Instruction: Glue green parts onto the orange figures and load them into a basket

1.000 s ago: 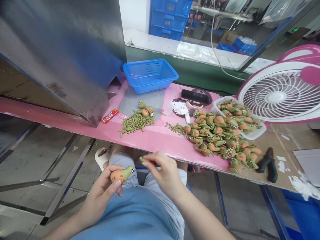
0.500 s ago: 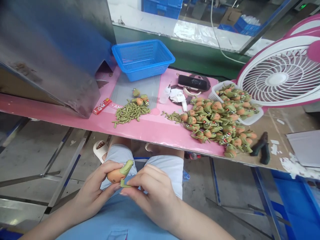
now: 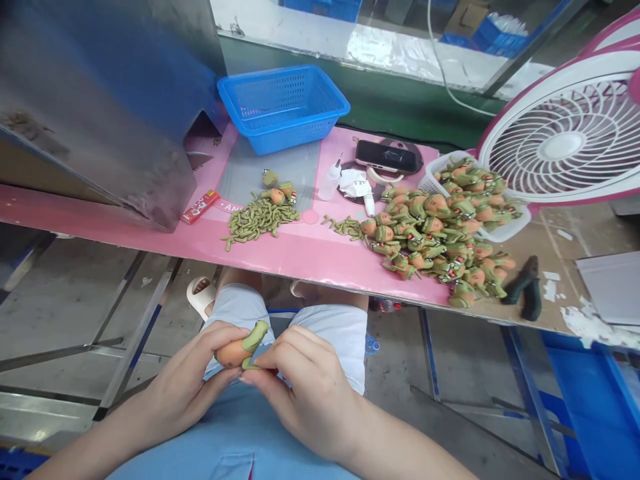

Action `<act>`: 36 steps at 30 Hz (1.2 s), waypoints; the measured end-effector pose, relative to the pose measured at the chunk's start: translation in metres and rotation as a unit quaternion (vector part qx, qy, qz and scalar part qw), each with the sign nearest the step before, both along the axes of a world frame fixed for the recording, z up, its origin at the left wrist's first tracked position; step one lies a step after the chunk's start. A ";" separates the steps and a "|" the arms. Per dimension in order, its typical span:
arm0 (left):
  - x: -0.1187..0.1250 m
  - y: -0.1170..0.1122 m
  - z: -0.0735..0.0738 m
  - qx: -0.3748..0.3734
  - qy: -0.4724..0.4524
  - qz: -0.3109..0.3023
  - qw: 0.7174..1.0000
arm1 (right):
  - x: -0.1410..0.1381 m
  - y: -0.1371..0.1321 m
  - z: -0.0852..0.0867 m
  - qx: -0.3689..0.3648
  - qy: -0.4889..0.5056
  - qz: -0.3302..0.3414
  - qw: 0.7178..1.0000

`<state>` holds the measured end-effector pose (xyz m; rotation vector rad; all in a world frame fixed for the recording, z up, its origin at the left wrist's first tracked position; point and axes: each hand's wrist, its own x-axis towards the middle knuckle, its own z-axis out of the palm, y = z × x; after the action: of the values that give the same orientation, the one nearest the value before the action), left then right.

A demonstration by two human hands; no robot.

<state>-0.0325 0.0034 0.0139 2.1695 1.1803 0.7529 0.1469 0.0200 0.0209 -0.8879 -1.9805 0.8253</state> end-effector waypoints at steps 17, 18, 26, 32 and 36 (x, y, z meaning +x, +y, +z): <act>-0.002 0.001 -0.004 -0.043 -0.041 -0.047 0.997 | 0.004 0.001 -0.006 -0.011 0.021 0.018 1.000; -0.002 0.000 -0.004 -0.063 -0.062 -0.041 0.995 | 0.005 0.003 -0.010 -0.009 0.041 0.014 0.999; 0.011 0.003 -0.006 -0.398 -0.398 0.055 0.825 | -0.010 0.020 -0.032 -0.288 0.118 0.027 0.950; 0.023 0.012 -0.005 -0.503 -0.464 0.097 0.723 | -0.020 0.019 -0.024 -0.390 0.175 0.120 0.896; 0.030 0.016 -0.006 -0.517 -0.431 0.182 0.717 | -0.020 0.016 -0.023 -0.307 0.008 0.047 0.950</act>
<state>-0.0026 0.0198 0.0080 0.5127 1.0651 0.8112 0.1272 0.0360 -0.0023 -1.1279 -1.7775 1.5471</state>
